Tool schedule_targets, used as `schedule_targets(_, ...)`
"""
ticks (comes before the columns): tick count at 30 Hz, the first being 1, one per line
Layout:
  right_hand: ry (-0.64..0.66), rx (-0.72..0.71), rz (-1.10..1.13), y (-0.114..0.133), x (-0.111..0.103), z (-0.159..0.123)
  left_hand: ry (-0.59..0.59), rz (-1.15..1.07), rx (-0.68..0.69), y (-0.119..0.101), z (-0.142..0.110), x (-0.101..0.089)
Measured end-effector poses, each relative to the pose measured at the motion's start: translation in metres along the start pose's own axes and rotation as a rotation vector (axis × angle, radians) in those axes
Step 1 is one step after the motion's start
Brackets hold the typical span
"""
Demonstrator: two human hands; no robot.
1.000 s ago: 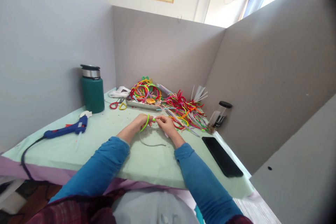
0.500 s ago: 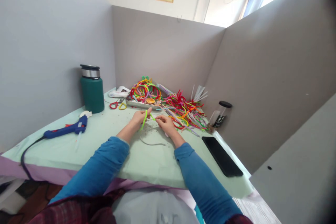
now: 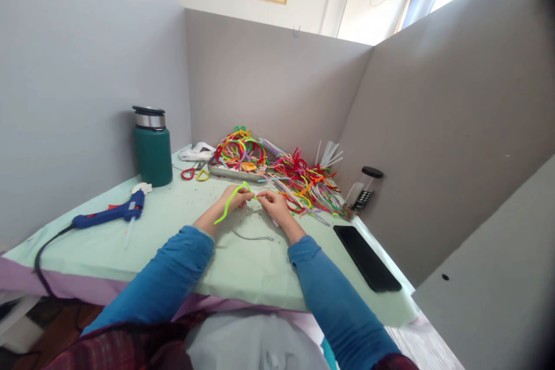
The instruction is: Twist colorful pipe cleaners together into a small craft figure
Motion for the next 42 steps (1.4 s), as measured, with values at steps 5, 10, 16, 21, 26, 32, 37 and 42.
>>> schedule_targets(5,-0.010,0.008,-0.011,-0.002,-0.001,0.000,0.069,0.236,0.104,-0.003,-0.003,0.006)
schedule_targets(10,0.007,0.010,0.012,-0.001,0.001,0.000,0.120,0.107,-0.018,0.008,-0.002,0.013)
schedule_targets(16,0.021,-0.005,0.058,0.004,0.003,-0.002,0.163,-0.057,-0.186,0.015,-0.006,0.017)
schedule_targets(21,0.039,0.008,0.056,0.005,0.005,-0.004,0.140,-0.042,-0.172,0.012,-0.007,0.015)
schedule_targets(26,0.017,0.004,0.018,0.003,0.003,-0.002,-0.024,0.144,0.026,0.003,0.000,0.000)
schedule_targets(32,-0.027,0.028,0.028,-0.001,-0.002,0.002,-0.088,0.142,0.190,-0.014,0.003,-0.004)
schedule_targets(37,-0.052,0.054,0.032,-0.005,-0.006,0.004,-0.086,0.302,0.400,-0.033,0.000,0.002)
schedule_targets(42,-0.053,0.054,0.033,-0.002,-0.006,0.003,-0.111,0.389,0.501,-0.037,0.000,0.004)
Point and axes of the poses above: each hand's wrist, its own z-axis towards the middle knuckle, its own x-axis out of the palm, y = z × x, the point moved 10 cm from there along z, towards the middle knuckle, and after that the axes turned 14 degrees about -y, right-handed, at the moved point
